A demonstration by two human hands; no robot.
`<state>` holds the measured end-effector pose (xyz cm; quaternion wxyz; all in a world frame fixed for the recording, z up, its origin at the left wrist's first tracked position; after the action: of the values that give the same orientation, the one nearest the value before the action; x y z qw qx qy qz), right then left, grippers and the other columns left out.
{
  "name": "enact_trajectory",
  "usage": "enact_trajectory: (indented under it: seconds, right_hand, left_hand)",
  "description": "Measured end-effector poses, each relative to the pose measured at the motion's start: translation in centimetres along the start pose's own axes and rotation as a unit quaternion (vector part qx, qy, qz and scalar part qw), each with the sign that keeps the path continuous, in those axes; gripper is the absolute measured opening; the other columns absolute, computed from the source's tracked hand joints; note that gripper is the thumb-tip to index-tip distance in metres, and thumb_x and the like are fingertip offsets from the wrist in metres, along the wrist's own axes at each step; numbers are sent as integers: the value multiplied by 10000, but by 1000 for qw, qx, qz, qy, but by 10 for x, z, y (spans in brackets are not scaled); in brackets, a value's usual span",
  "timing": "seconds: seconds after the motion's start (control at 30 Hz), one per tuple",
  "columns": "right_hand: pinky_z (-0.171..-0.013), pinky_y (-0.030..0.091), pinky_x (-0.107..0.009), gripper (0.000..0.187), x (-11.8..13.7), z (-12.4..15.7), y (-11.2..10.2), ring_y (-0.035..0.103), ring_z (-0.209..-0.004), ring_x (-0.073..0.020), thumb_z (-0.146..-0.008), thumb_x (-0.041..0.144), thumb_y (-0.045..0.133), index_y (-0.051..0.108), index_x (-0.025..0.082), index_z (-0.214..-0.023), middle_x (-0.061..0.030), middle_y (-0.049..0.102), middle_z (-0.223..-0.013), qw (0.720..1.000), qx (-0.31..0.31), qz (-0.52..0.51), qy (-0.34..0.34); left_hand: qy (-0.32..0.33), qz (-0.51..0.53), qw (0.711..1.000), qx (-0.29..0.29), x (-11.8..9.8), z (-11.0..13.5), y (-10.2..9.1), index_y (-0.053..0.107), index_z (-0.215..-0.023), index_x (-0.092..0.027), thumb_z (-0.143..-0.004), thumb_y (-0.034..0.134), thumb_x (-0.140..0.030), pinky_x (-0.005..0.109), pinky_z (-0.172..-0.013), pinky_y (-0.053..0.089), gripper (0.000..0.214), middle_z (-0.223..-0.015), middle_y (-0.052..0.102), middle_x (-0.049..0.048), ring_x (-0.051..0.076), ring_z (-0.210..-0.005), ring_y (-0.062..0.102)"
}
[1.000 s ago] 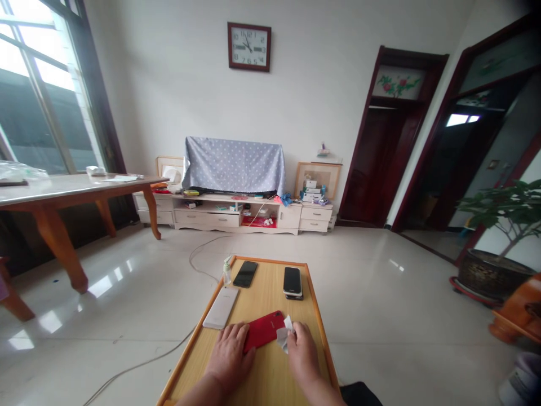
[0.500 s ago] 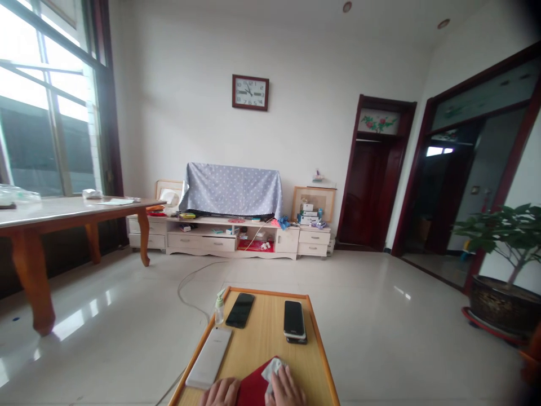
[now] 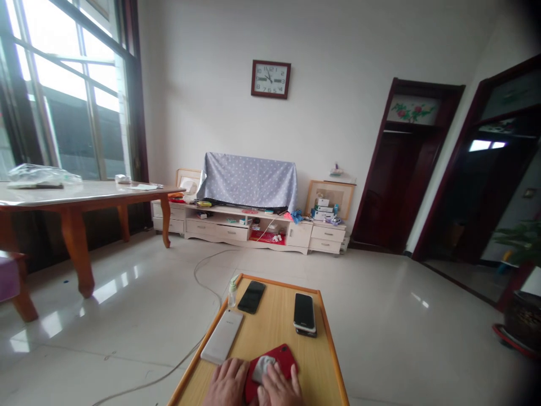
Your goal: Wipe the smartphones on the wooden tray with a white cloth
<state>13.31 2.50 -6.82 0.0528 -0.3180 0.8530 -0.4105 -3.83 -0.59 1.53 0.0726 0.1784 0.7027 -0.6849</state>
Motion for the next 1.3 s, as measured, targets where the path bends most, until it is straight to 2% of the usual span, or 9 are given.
enact_trajectory:
  seconds: [0.1,0.2,0.3,0.43,0.7,0.93,1.07,1.17,1.3]
  right_hand:
    - [-1017,500,-548,363,-18,-9,-21,666,-1161,-314,-1005,420,440,743,309,-1173,-84,710,-1231,996,46,37,68]
    - [-1028,485,-577,404,-15,-13,-27,641,-1195,-341,-1016,421,409,738,266,-1191,-120,689,-1263,993,52,55,95]
    - [-1004,518,-530,411,11,-6,-11,656,-1172,-341,-1004,462,437,752,253,-1167,-126,690,-1259,997,41,43,59]
    - [-993,541,-448,355,31,5,5,665,-1168,-281,-999,434,472,708,324,-1240,-41,693,-1270,997,67,-16,-30]
    - [-1047,469,-586,449,-4,-21,-20,601,-1249,-342,-1035,453,359,728,273,-1217,-107,658,-1308,988,94,57,108]
    - [-1033,517,-476,398,47,-19,-1,618,-1233,-292,-1022,437,428,650,316,-1330,-54,656,-1312,991,127,-47,3]
    - [-1043,493,-538,386,18,-26,-12,628,-1218,-300,-1032,430,394,697,349,-1257,-47,675,-1285,992,110,-9,64]
    - [-1043,461,-614,439,-6,-33,-17,601,-1250,-331,-1042,429,335,721,321,-1223,-74,655,-1311,987,110,42,113]
    - [-1035,476,-603,449,12,-33,-5,602,-1245,-345,-1038,433,343,711,286,-1249,-95,655,-1303,987,126,41,93]
  left_hand:
    - [5,10,1000,-28,-4,4,-2,630,-1232,-244,-719,597,-371,429,-1057,359,530,-1201,646,90,298,-1185,530]
    - [5,25,998,-55,-4,7,-2,642,-1168,-263,-715,606,-374,423,-1050,348,468,-1166,644,73,289,-1148,527]
    - [3,33,997,-64,-4,9,-2,649,-1112,-272,-771,561,-389,416,-1021,357,370,-1131,644,65,276,-1103,536]
    - [10,29,999,-44,-3,10,-2,648,-1139,-279,-770,557,-367,415,-1023,357,390,-1141,645,70,276,-1104,540]
    - [-3,37,997,-70,0,8,0,613,-1272,-260,-745,589,-416,425,-1051,363,550,-1193,667,87,302,-1156,539]
    - [5,29,999,-37,6,8,2,511,-1424,-202,-764,556,-375,420,-1100,343,684,-1326,641,116,290,-1231,542]
    - [-9,35,998,-56,6,6,1,522,-1413,-212,-794,534,-414,442,-1110,344,652,-1333,643,116,298,-1250,536]
    - [-13,32,998,-44,8,5,6,492,-1442,-198,-712,607,-419,457,-1132,334,771,-1361,627,122,324,-1285,514]
    - [-13,31,998,-54,15,3,11,483,-1448,-196,-729,605,-427,443,-1115,365,764,-1362,629,118,318,-1264,534]
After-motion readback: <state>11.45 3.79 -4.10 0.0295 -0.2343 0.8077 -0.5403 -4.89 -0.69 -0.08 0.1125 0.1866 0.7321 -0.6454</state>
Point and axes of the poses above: each hand's wrist, its own z-axis away from the middle knuckle, its own y-axis out of the palm, x = y × z, the point moved 3 cm from there along -z, towards the middle knuckle
